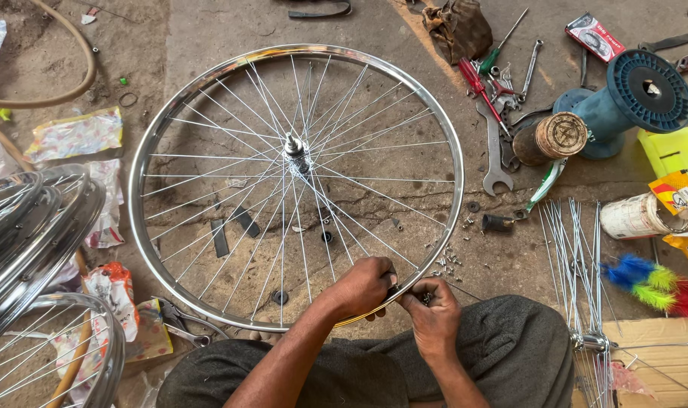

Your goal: The person laces a bicycle wheel by inserting spokes through the rim and hub, then tightening the nipples by hand. The person sits on the ground and works on the wheel throughout the clip.

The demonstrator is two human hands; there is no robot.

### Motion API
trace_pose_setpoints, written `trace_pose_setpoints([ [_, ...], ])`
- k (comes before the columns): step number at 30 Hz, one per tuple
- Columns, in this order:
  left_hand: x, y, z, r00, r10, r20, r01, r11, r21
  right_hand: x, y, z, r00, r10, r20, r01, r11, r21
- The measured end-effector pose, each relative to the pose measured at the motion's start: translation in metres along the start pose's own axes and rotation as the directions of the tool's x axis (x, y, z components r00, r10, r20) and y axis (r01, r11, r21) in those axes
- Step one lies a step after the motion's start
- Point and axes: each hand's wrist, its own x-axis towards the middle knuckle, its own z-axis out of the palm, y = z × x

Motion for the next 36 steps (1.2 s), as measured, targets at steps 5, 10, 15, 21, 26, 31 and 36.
trace_pose_setpoints([
  [5, -0.004, -0.004, -0.002, 1.0, -0.006, 0.004, 0.006, 0.999, -0.032, -0.008, -0.006, 0.002, 0.999, 0.044, 0.011, -0.041, 0.977, -0.208],
  [10, -0.012, -0.005, -0.008, 0.999, 0.042, 0.02, -0.041, 0.999, -0.033, -0.023, 0.011, 0.02, 0.994, -0.093, -0.054, 0.087, 0.99, -0.111],
  [15, -0.013, -0.005, 0.004, 1.0, 0.025, -0.013, -0.026, 0.998, -0.055, -0.028, 0.022, 0.005, 1.0, -0.027, -0.01, 0.028, 0.995, 0.094],
  [21, -0.008, -0.005, 0.008, 0.999, 0.03, -0.029, -0.03, 0.999, -0.021, -0.025, 0.02, 0.001, 0.999, 0.015, 0.031, -0.021, 0.98, 0.195],
  [26, -0.011, -0.015, 0.003, 0.999, 0.03, -0.023, -0.03, 1.0, 0.008, -0.029, 0.012, 0.008, 0.997, 0.044, 0.071, -0.057, 0.978, 0.201],
  [31, -0.03, -0.044, -0.049, 1.0, -0.003, -0.005, 0.003, 1.0, -0.029, -0.02, 0.015, 0.07, 0.979, 0.202, 0.033, -0.204, 0.976, 0.076],
  [36, -0.042, -0.029, -0.053, 0.999, -0.049, -0.011, 0.049, 0.999, -0.006, -0.009, 0.002, 0.062, 0.961, 0.225, 0.16, -0.251, 0.953, 0.171],
])
